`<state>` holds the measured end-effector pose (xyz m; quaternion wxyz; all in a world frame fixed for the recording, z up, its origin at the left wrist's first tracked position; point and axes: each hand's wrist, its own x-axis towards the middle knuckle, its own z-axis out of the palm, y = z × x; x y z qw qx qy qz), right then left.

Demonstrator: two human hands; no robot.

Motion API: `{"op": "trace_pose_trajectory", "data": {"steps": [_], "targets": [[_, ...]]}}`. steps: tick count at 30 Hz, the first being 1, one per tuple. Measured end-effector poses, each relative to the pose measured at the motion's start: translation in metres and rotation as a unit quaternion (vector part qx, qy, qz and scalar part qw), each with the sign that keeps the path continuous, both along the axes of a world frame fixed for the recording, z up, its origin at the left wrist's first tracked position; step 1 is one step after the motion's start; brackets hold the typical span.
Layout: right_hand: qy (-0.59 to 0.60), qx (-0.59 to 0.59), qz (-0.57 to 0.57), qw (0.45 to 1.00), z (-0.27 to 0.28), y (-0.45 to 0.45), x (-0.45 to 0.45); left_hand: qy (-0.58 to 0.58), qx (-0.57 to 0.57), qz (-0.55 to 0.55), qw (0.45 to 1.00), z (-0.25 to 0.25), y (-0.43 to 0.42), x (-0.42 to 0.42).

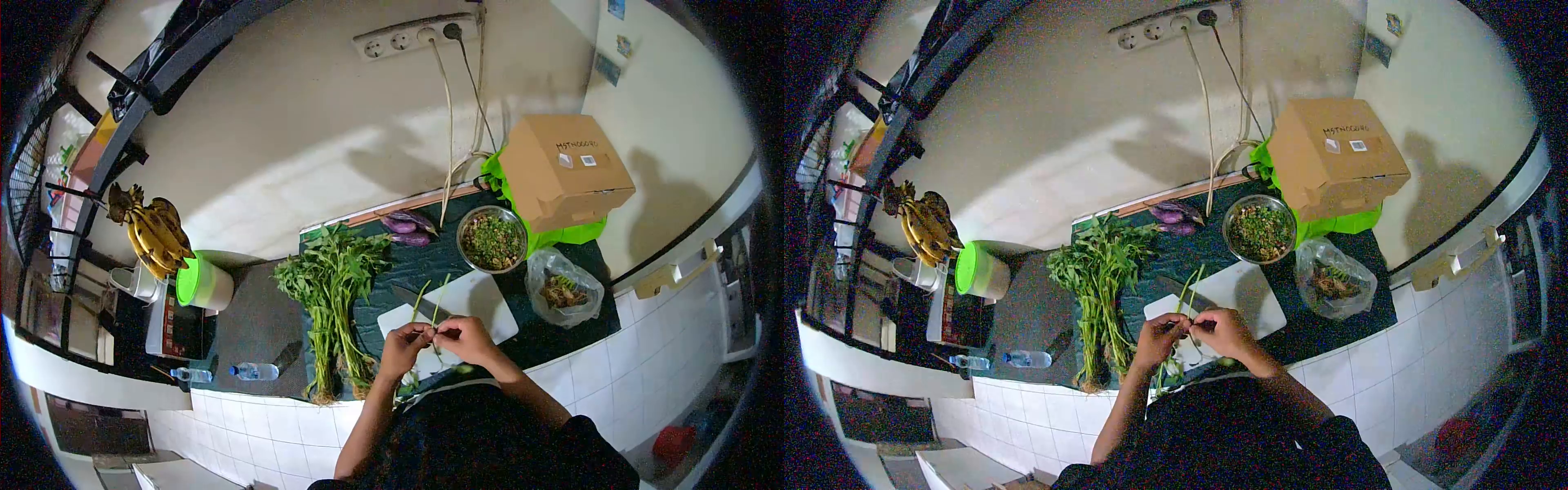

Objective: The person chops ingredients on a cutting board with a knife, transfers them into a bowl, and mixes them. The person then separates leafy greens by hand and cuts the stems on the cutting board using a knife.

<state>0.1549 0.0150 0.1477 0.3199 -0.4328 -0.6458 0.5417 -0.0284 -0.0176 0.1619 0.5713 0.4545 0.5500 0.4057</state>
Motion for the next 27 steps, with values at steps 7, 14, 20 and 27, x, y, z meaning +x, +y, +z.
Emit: {"op": "trace_pose_trajectory", "data": {"steps": [7,14,20,27], "targets": [[-0.015,0.031,-0.029,0.999,0.005,0.000,0.002,-0.014,0.019,0.020,1.000,-0.011,-0.005,0.009],[-0.024,-0.040,-0.023,0.999,-0.011,0.014,0.005,0.022,0.024,0.073,0.997,-0.012,-0.004,0.012],[-0.090,0.079,-0.168,0.978,-0.032,0.071,0.001,-0.019,0.047,0.157,0.986,0.002,0.004,-0.013],[-0.202,0.187,-0.034,0.961,-0.023,0.120,-0.011,0.002,0.038,0.155,0.987,-0.002,0.011,-0.022]]}}
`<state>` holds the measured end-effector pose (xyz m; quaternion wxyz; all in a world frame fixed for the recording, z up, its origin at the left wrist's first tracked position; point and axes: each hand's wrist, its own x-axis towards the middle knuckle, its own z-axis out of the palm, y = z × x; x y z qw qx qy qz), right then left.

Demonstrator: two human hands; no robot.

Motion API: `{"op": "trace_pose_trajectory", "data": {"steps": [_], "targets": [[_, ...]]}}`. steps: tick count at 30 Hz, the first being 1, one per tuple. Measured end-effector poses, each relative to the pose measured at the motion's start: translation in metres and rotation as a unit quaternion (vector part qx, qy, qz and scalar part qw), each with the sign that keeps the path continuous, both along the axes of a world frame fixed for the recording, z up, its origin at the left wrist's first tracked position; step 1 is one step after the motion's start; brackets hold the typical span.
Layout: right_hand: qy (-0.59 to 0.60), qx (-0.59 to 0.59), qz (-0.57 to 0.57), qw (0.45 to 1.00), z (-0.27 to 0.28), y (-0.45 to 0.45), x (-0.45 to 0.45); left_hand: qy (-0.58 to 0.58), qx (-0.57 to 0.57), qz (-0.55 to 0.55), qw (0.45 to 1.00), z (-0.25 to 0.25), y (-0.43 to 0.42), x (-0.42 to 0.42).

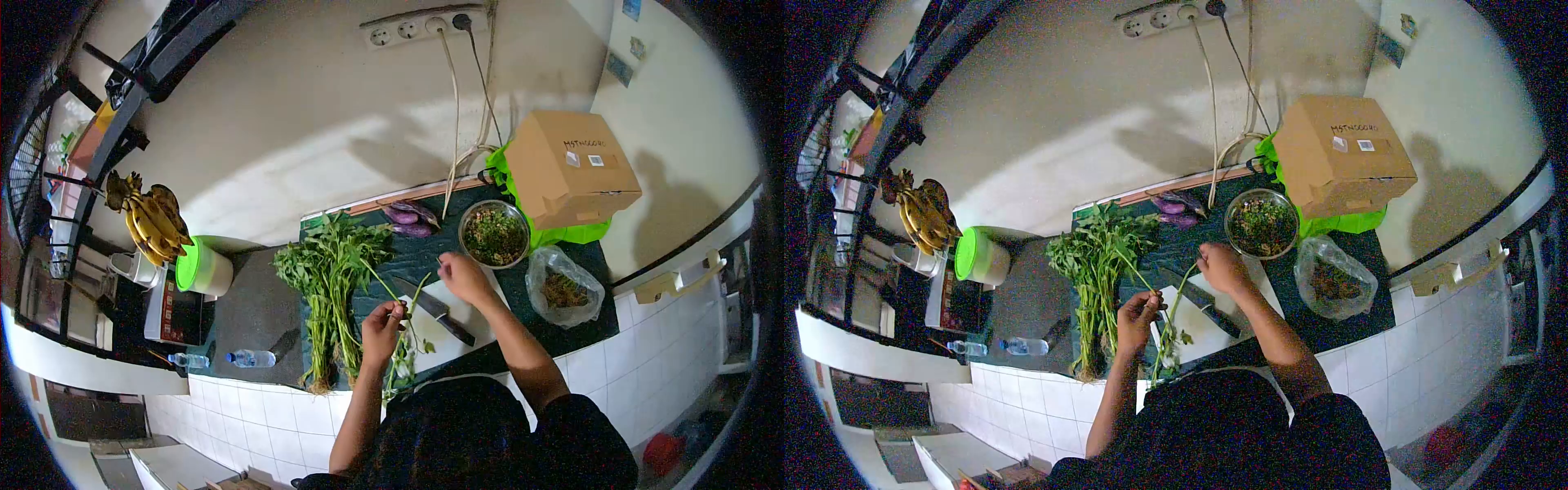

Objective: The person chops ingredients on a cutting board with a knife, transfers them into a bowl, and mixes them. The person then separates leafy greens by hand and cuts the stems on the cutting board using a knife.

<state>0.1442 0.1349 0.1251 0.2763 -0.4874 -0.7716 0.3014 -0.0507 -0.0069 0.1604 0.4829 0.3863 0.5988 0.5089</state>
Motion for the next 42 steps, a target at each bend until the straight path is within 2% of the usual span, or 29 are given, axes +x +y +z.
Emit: {"op": "trace_pose_trajectory", "data": {"steps": [4,6,10,14,17,19,20,24,27,30,37,39,42], "targets": [[0.001,-0.023,0.051,0.998,0.017,-0.044,-0.005,0.001,-0.005,0.008,1.000,0.004,0.002,0.000],[0.108,-0.193,0.138,0.965,0.032,-0.071,-0.006,0.016,-0.022,0.025,0.999,0.005,0.000,0.000],[0.107,-0.165,0.140,0.970,0.018,-0.112,-0.014,-0.036,-0.021,0.047,0.998,-0.007,-0.003,0.001],[0.102,-0.147,0.088,0.980,0.024,-0.120,-0.018,-0.039,-0.028,0.047,0.998,-0.006,-0.006,0.004],[0.130,-0.140,0.096,0.977,0.026,-0.125,-0.021,-0.019,-0.018,0.032,0.999,-0.006,-0.011,0.001],[0.141,-0.124,0.101,0.977,0.022,-0.128,-0.024,0.014,-0.023,-0.088,0.996,-0.016,-0.016,-0.006],[0.157,-0.134,0.102,0.973,0.021,-0.129,-0.024,0.010,-0.050,-0.104,0.993,-0.021,-0.020,-0.009],[0.180,-0.168,0.104,0.964,0.023,-0.135,-0.024,-0.011,-0.034,-0.086,0.996,-0.020,-0.028,-0.007],[0.168,-0.178,0.086,0.966,0.025,-0.137,-0.023,-0.007,-0.065,-0.106,0.992,-0.018,-0.034,-0.008],[0.174,-0.169,0.081,0.967,0.025,-0.139,-0.023,0.017,-0.055,-0.130,0.990,-0.016,-0.036,-0.009],[0.151,-0.139,0.068,0.976,0.029,-0.136,-0.022,-0.020,-0.049,-0.131,0.990,-0.008,-0.036,-0.006],[0.143,-0.200,0.066,0.967,0.027,-0.135,-0.020,-0.009,-0.048,-0.142,0.989,-0.008,-0.037,-0.006],[0.171,-0.262,0.048,0.949,-0.020,-0.135,-0.021,-0.006,-0.031,-0.127,0.991,-0.010,-0.040,-0.002]]}}
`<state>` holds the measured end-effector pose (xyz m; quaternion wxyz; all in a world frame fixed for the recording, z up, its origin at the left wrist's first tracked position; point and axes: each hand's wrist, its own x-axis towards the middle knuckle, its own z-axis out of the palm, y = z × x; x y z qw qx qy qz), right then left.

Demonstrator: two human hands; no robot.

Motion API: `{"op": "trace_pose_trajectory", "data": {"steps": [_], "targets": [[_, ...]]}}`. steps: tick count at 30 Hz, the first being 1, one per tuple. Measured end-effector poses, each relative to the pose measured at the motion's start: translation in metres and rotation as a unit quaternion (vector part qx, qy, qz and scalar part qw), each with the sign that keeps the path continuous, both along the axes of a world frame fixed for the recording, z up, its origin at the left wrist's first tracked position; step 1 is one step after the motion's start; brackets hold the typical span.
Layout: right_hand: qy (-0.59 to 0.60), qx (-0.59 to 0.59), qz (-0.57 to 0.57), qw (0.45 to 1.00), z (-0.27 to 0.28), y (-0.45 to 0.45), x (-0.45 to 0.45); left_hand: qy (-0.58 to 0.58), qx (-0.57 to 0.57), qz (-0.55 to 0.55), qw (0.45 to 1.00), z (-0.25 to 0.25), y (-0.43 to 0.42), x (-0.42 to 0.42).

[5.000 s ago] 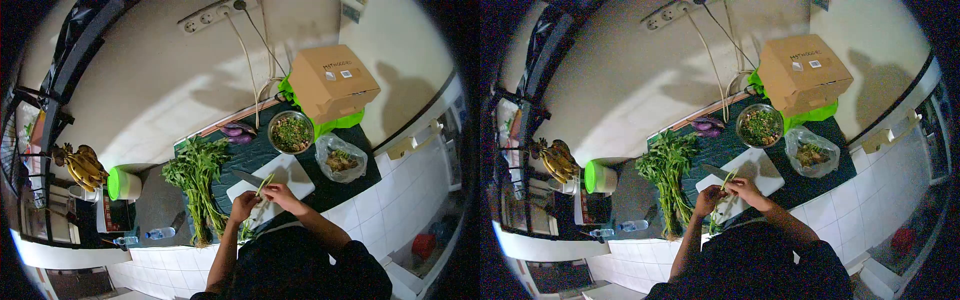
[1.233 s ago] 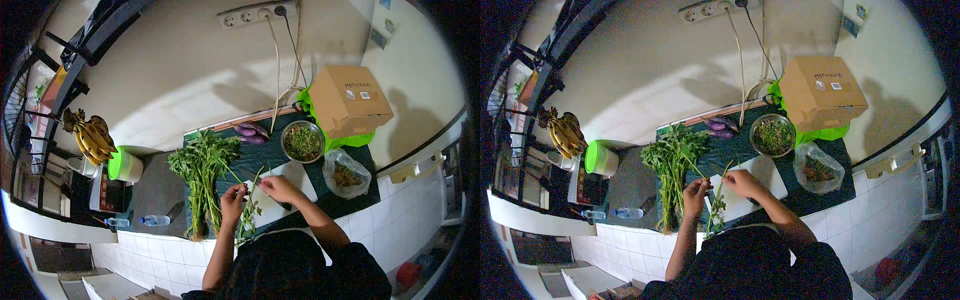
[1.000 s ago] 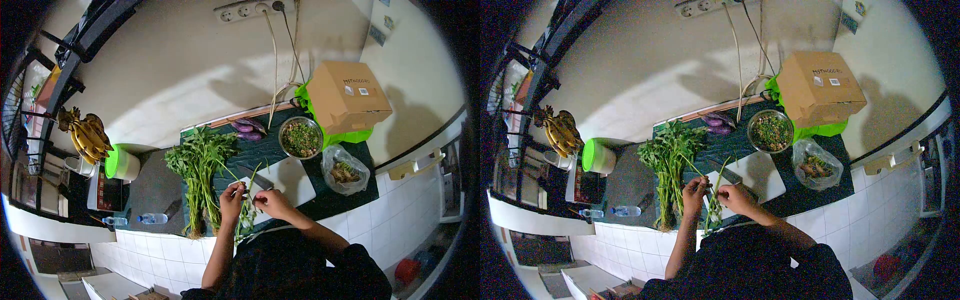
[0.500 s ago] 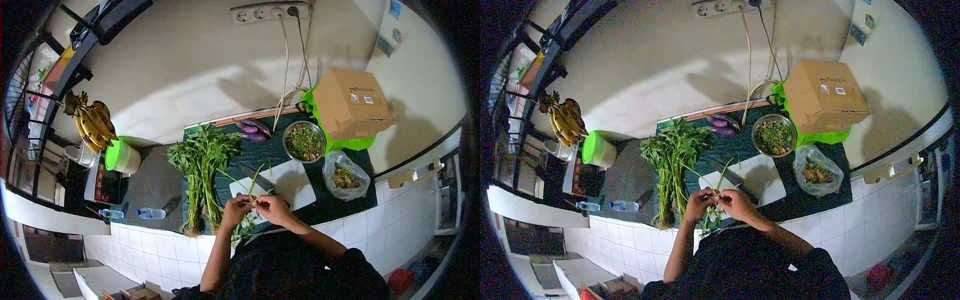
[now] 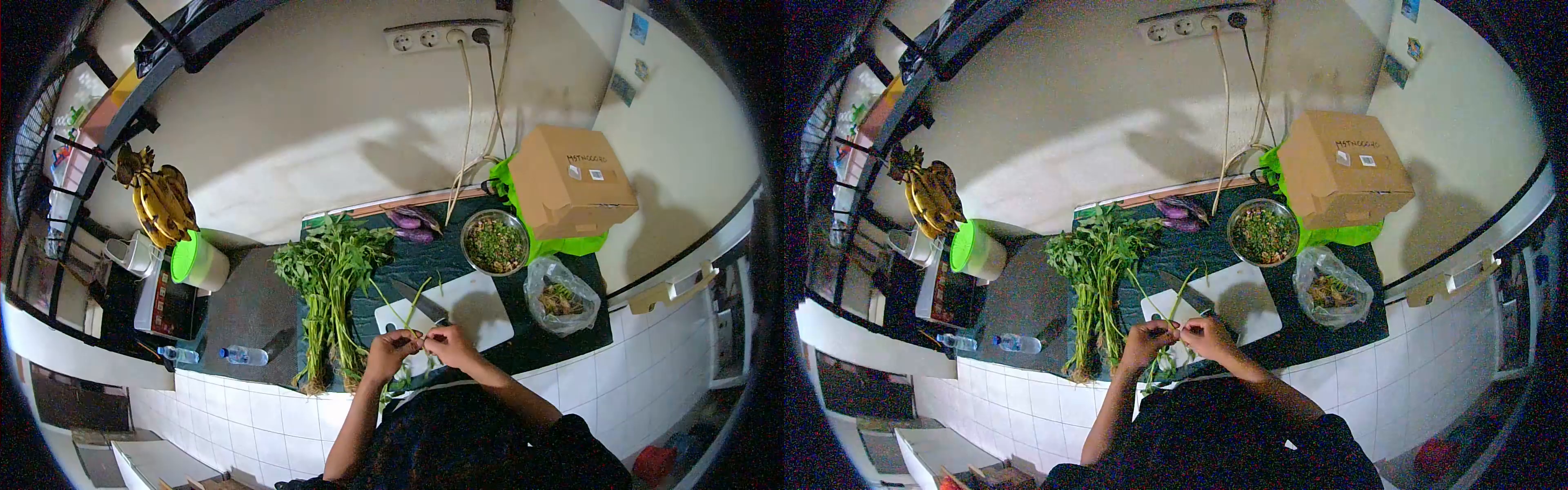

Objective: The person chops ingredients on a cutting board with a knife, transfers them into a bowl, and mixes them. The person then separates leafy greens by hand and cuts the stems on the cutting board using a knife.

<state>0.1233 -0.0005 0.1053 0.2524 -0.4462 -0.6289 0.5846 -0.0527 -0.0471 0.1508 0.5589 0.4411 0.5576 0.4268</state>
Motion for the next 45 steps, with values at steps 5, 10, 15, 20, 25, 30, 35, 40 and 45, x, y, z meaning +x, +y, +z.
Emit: {"op": "trace_pose_trajectory", "data": {"steps": [5,10,15,20,25,30,35,40,45], "targets": [[-0.046,0.061,-0.086,0.993,-0.003,0.013,0.008,-0.031,-0.023,0.052,0.998,0.003,-0.002,-0.003],[-0.082,0.214,-0.129,0.965,0.008,0.071,0.013,-0.042,-0.038,0.078,0.995,0.003,-0.005,-0.013],[-0.224,0.461,-0.127,0.849,0.026,0.108,0.013,-0.056,-0.039,0.090,0.994,-0.003,-0.002,-0.011],[-0.064,0.279,0.056,0.956,0.038,0.064,0.010,-0.034,-0.045,0.096,0.994,0.000,0.001,-0.012],[-0.005,0.119,0.174,0.978,0.029,0.027,0.006,-0.031,-0.027,0.101,0.994,0.002,0.004,-0.015],[-0.015,0.088,0.118,0.989,0.029,0.017,0.006,-0.004,-0.010,0.058,0.998,-0.001,0.009,-0.010],[-0.009,0.104,0.094,0.990,0.034,0.011,0.011,0.011,0.010,0.028,0.999,-0.003,0.009,-0.003],[-0.019,0.107,0.102,0.989,0.032,0.007,0.011,0.089,0.019,0.037,0.995,-0.002,0.004,-0.002],[-0.030,0.079,0.081,0.993,0.047,0.007,0.009,0.068,0.004,0.070,0.995,-0.015,0.005,-0.005]]}}
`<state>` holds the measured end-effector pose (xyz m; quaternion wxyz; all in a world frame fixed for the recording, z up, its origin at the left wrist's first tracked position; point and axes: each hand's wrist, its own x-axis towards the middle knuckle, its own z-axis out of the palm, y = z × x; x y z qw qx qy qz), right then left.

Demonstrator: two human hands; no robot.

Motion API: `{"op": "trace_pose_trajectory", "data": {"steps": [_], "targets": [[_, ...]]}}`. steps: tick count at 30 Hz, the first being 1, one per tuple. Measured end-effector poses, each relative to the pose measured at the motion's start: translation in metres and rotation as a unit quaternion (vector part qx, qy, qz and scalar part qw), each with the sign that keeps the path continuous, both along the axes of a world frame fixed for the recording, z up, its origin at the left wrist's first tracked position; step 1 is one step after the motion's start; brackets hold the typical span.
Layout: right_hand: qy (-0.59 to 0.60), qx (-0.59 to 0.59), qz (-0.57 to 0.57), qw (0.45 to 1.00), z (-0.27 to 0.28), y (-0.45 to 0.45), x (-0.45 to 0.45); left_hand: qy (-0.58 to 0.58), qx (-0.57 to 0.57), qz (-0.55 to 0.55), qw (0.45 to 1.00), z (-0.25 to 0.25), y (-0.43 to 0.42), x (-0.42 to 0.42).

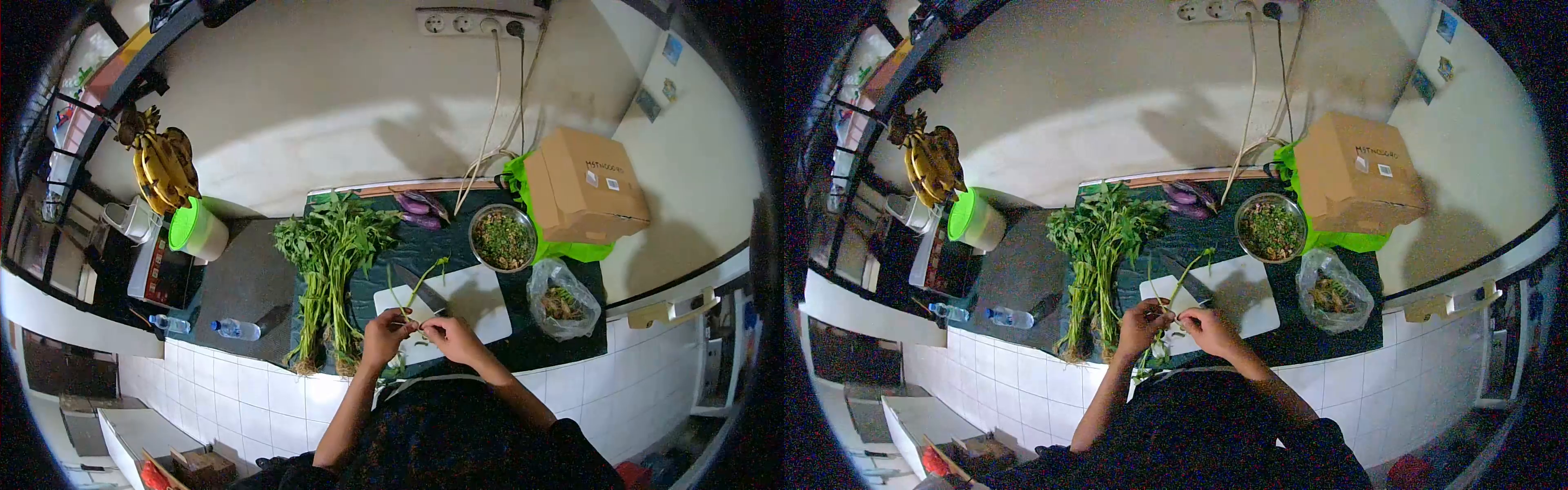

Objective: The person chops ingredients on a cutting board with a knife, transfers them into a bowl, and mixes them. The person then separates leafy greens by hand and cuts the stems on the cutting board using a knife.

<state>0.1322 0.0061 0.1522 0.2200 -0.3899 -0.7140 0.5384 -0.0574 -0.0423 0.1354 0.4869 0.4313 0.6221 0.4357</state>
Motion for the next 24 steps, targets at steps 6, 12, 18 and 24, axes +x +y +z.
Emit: {"op": "trace_pose_trajectory", "data": {"steps": [6,12,18,24], "targets": [[0.072,0.000,-0.010,0.997,-0.009,-0.003,0.001,0.009,0.011,0.000,1.000,0.002,0.003,0.004],[0.036,-0.001,0.002,0.999,0.000,0.002,0.002,-0.014,-0.011,-0.026,1.000,0.013,0.006,0.001],[0.048,0.015,-0.031,0.998,-0.015,-0.001,-0.002,-0.032,-0.013,-0.040,0.999,0.010,0.009,0.001],[0.030,0.018,-0.031,0.999,-0.016,-0.002,0.003,-0.025,0.005,-0.059,0.998,0.004,0.007,0.005]]}}
